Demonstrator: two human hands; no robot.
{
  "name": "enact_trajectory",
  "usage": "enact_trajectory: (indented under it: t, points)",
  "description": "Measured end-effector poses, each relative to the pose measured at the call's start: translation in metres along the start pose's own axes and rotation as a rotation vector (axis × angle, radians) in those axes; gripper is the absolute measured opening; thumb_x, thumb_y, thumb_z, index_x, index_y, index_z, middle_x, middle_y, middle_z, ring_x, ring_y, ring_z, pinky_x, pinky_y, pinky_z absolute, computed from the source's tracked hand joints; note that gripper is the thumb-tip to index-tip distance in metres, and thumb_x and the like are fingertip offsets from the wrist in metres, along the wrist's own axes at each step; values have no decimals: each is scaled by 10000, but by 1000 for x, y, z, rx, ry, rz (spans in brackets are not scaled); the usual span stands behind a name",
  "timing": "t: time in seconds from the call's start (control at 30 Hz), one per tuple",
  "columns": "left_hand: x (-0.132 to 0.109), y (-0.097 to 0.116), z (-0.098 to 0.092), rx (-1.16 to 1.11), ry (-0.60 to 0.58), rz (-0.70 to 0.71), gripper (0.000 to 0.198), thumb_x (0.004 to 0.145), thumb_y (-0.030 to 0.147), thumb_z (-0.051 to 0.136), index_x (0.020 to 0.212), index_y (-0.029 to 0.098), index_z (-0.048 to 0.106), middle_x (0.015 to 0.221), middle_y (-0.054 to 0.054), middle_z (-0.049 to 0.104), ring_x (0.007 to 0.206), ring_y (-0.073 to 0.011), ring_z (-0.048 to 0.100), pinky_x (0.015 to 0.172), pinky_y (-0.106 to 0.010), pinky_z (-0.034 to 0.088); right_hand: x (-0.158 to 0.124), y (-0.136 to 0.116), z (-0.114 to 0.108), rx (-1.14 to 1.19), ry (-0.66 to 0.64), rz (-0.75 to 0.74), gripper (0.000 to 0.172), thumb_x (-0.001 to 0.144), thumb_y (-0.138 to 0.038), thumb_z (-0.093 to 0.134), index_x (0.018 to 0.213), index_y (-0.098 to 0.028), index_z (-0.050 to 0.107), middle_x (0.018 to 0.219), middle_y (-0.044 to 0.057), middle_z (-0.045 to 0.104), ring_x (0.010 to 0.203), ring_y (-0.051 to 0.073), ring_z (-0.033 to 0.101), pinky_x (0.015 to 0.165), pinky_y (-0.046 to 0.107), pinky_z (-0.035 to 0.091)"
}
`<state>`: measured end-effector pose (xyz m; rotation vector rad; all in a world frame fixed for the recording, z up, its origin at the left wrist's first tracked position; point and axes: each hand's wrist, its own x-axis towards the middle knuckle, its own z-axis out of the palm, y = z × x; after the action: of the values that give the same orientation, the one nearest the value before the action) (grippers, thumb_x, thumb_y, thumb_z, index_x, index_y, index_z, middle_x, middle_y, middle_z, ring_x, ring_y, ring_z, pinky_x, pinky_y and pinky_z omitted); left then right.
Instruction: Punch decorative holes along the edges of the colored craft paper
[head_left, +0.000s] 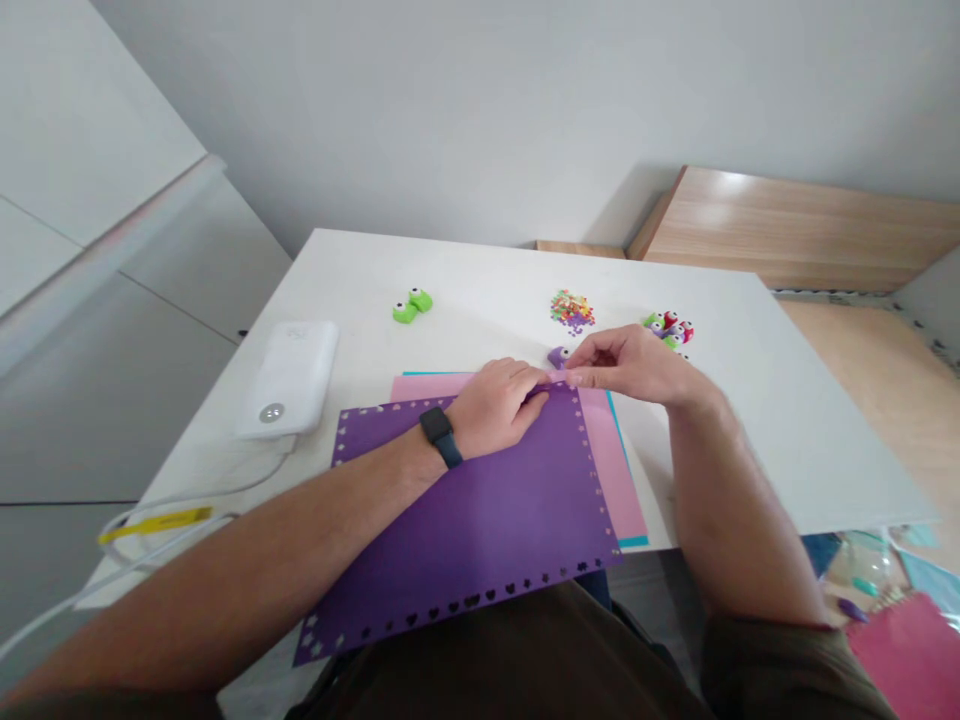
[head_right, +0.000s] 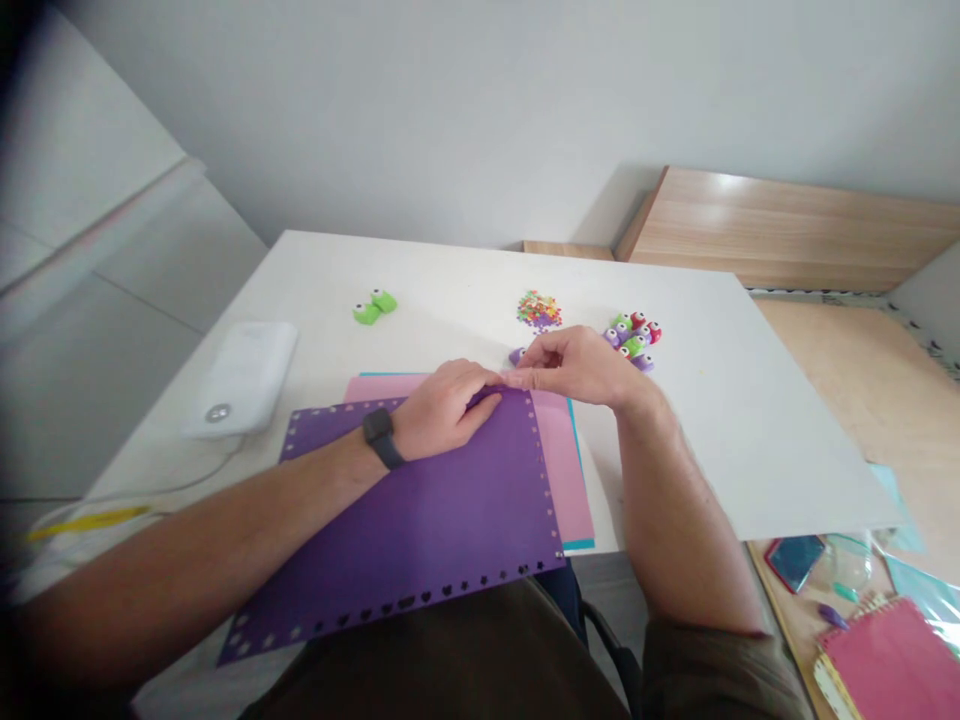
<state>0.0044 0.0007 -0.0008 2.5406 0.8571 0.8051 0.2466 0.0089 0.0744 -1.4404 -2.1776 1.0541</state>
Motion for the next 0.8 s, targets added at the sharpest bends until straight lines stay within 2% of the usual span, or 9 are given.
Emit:
enact_trajectory:
  t: [0.07,0.13,0.23,0.33,0.4,0.47,0.6,0.7,0.8]
  points:
    - [0,0,0,-32,35,-12,202,1006,234,525,1164,172,634,1065,-100,726,973,-236,652,904,-426,512,0,-2,3,-43,-116,-9,398,831,-565,748,983,-198,773,757,-16,676,668,120,541,625,263,399]
    - [-1,0,1,-48,69,-29,213,999,250,545,1183,175,623,1070,-102,729,967,-237,662,900,-426,518,3,-2,7,-132,-161,-20,308,881,-489,696,972,-205,773,731,-31,657,658,113,529,635,258,389]
    - [-1,0,1,-38,109,-53,234,989,283,577,1195,180,617,1058,-105,728,960,-238,669,894,-421,527,6,1,11,-164,-157,-50,259,928,-412,612,895,-191,743,701,-43,621,656,109,509,640,254,367]
    - [2,0,-8,-19,157,-39,237,1003,324,575,1184,177,622,1022,-88,726,955,-223,670,907,-407,523,7,3,10,-124,-142,-73,276,941,-411,589,839,-180,702,670,-56,559,631,103,459,624,251,341]
    - [5,1,-21,-10,216,-34,238,1015,344,566,1178,180,625,1001,-68,722,950,-206,668,914,-391,519,6,4,9,-68,-128,-90,302,942,-427,593,798,-175,675,658,-60,521,626,99,433,615,249,335]
    - [8,3,-40,4,339,-68,242,1021,353,559,1174,179,629,1023,-66,713,956,-189,664,925,-374,520,4,5,7,18,-102,-91,320,932,-452,614,792,-169,664,658,-57,511,625,99,429,605,247,338]
    - [4,14,-85,57,510,-128,255,1031,356,542,1209,195,629,1076,-58,714,966,-170,660,941,-355,525,-5,5,-3,200,4,-29,358,904,-509,659,900,-154,709,654,-44,535,593,100,435,561,248,326]
    - [-15,28,-114,119,607,-186,267,1022,374,558,1228,217,623,1097,-49,718,993,-176,657,951,-354,534,-22,4,-15,283,127,2,352,899,-509,682,894,-159,717,616,-46,519,562,94,417,528,244,302]
    - [-44,39,-127,161,655,-255,270,1017,386,562,1239,246,627,1124,-48,722,1001,-193,665,950,-375,546,-47,10,-28,382,284,24,343,882,-506,725,862,-164,711,605,-33,538,535,90,412,497,246,295]
